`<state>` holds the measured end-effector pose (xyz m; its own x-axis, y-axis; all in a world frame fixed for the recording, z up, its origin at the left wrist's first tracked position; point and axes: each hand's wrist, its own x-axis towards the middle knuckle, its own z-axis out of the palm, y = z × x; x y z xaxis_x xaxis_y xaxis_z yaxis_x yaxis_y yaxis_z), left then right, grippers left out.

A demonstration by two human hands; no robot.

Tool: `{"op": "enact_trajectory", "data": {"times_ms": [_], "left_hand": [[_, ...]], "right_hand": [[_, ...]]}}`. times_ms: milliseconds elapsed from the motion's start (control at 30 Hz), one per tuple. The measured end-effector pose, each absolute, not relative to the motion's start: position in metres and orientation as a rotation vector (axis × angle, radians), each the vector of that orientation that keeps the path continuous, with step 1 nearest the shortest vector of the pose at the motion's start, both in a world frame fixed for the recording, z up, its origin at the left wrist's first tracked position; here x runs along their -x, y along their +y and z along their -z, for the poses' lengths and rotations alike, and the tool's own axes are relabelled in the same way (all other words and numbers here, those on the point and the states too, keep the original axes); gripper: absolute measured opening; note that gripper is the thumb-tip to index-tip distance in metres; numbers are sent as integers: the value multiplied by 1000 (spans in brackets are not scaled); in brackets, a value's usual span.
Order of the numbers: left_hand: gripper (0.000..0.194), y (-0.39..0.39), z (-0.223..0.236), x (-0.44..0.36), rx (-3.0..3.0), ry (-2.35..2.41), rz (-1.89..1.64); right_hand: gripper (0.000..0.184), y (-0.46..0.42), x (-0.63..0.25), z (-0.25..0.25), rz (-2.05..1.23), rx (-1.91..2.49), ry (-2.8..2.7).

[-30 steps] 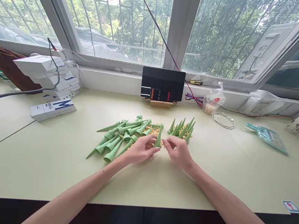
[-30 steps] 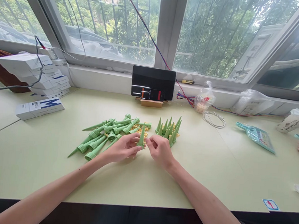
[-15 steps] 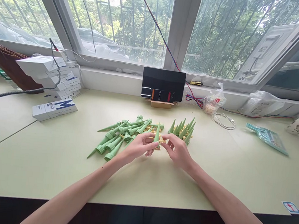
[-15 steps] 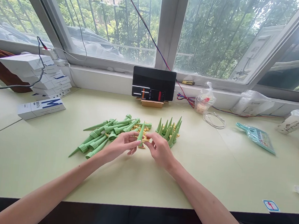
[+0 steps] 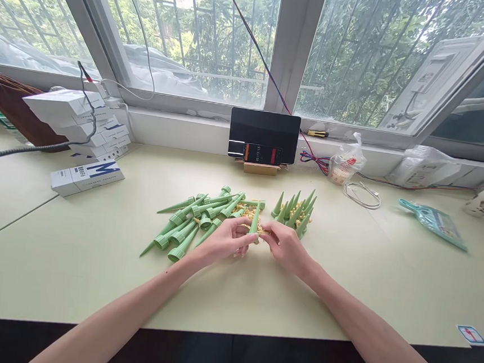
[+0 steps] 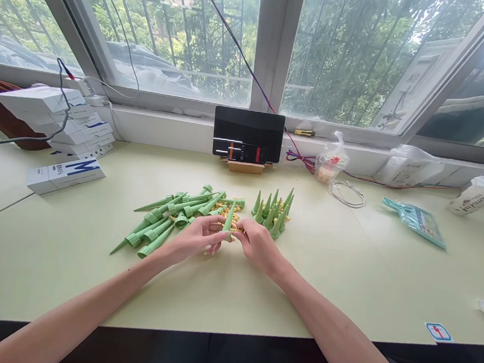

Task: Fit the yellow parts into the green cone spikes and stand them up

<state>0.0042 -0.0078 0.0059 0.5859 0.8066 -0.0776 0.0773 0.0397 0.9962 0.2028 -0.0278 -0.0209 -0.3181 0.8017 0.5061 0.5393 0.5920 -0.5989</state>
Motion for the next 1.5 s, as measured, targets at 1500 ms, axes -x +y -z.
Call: {"op": "enact_trajectory", "data": {"times_ms": [1500], "left_hand": [[35,-4,6,-6,-1724,808,-863]], "right_hand": [[31,-31,-199,15,-573,1146,-1983]]}}
